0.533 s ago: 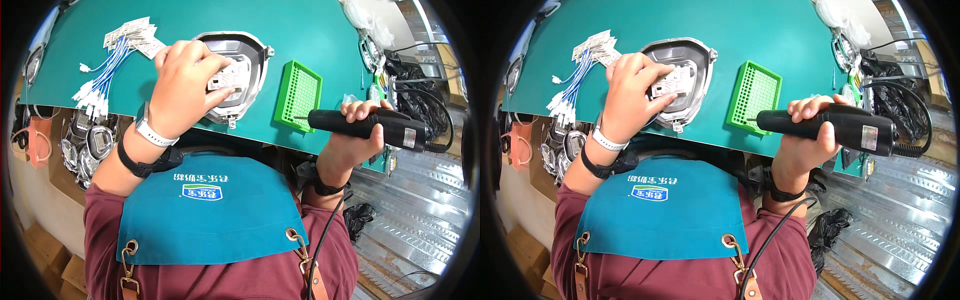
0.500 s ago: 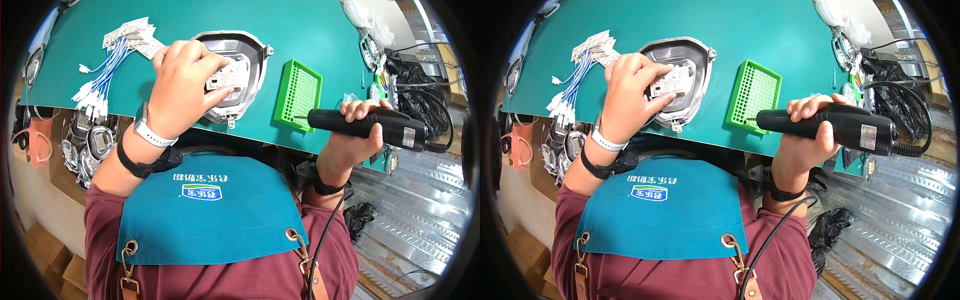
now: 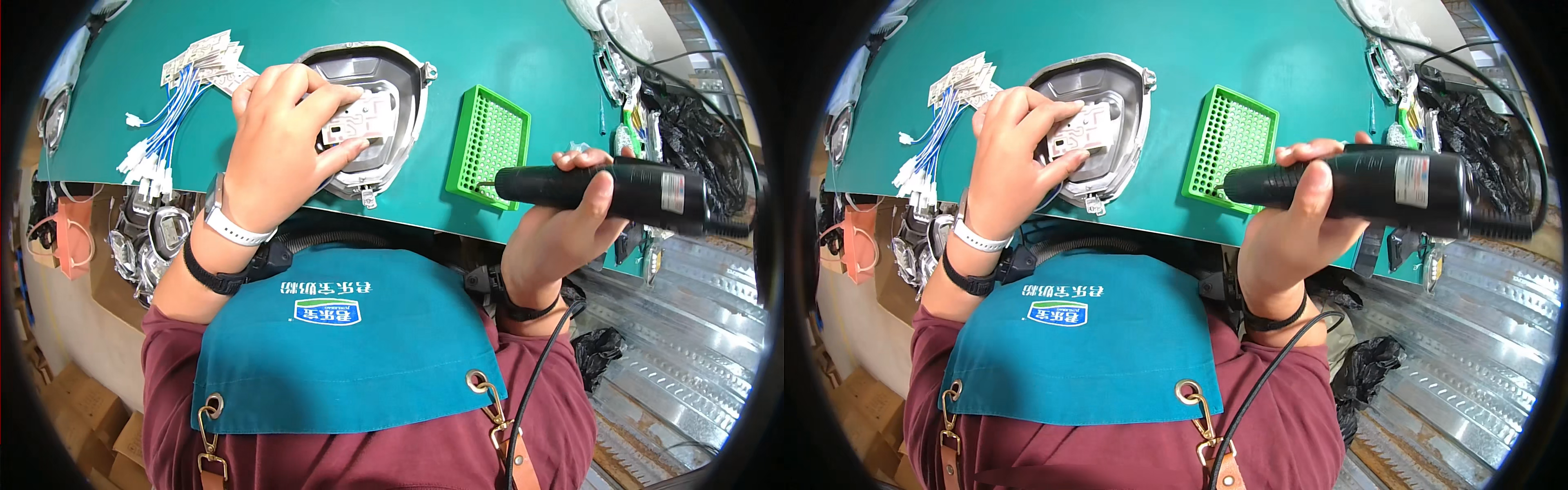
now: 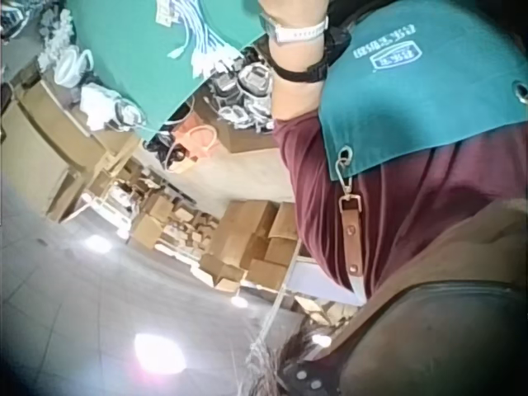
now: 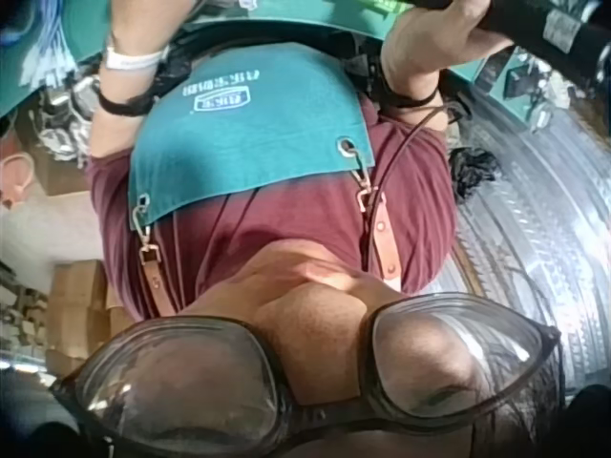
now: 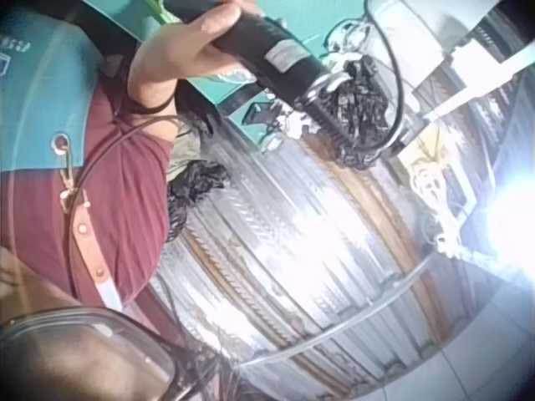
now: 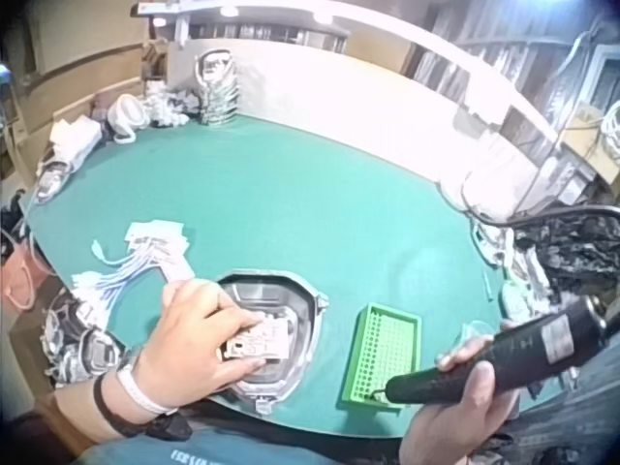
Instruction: Assemble electrical components by inserting wires and using a power screwdriver.
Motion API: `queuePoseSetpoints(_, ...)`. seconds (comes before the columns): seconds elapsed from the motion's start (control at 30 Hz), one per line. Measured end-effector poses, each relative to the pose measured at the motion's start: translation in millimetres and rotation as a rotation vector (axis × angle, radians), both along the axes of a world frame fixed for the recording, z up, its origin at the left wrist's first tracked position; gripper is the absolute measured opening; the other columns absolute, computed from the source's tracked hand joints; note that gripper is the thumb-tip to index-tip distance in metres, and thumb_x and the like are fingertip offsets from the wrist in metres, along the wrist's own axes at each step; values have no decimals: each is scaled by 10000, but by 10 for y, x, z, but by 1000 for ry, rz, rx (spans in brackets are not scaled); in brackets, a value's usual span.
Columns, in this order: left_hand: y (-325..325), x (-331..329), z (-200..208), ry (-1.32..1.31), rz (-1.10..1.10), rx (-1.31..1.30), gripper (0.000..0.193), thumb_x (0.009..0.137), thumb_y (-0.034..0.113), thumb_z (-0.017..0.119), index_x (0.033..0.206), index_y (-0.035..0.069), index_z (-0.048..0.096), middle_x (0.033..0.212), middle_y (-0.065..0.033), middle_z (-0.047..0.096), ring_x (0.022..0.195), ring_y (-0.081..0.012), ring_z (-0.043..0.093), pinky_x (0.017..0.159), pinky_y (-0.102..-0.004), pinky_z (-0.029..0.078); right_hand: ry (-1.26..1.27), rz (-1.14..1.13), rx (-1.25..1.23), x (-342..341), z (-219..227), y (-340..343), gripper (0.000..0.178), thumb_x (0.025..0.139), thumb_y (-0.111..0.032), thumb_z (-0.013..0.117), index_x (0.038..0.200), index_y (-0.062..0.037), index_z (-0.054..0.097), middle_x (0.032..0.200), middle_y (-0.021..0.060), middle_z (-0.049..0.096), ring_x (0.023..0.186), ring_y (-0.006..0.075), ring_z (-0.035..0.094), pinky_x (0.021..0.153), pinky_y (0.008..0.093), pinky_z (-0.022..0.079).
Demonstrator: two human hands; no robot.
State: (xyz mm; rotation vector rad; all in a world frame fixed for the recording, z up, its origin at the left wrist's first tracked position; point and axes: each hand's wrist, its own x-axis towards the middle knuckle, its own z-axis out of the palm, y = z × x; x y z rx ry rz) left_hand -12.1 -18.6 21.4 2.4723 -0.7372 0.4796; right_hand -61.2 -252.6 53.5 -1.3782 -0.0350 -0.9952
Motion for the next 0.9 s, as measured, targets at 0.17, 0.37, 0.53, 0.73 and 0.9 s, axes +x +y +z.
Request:
queuePoseSetpoints(0.17,87,6,52,-77,-22,40,409,639,265,760,1002,124,633,1013,-13,562,1043,-221,489,905,-395,286,-47,239,-18,-50,-48,-188,526,779,-181,616,1198,18,369,759,103,524,628,190,516,620,355,458)
queuePoseSetpoints(0.37,153,50,-48,-74,-58,-13,382,668,254,742,1000,110,622,1039,-22,588,1059,-223,504,916,-413,290,-115,221,-9,-119,127,-244,501,771,-264,594,1181,-38,415,745,92,504,618,197,510,629,371,458)
queuePoseSetpoints(0.53,175,39,-85,-60,-86,-72,396,670,244,728,1019,93,617,1019,-46,598,1030,-248,520,921,-402,311,-289,346,87,-256,452,-214,517,771,-363,594,1181,-82,452,796,58,460,669,172,466,662,335,394)
queuePoseSetpoints(0.73,192,61,-167,-87,-101,-137,347,702,257,723,995,103,618,981,-25,586,1014,-201,516,920,-397,296,-347,582,33,28,480,485,486,731,-362,609,1127,-94,522,797,31,460,666,146,456,657,301,364)
queuePoseSetpoints(0.9,193,73,-211,-125,-92,-180,318,695,264,720,952,110,613,940,-12,579,983,-201,533,897,-391,308,-330,685,-81,260,341,803,500,779,-384,593,1194,-131,481,813,40,478,678,168,488,664,345,400)
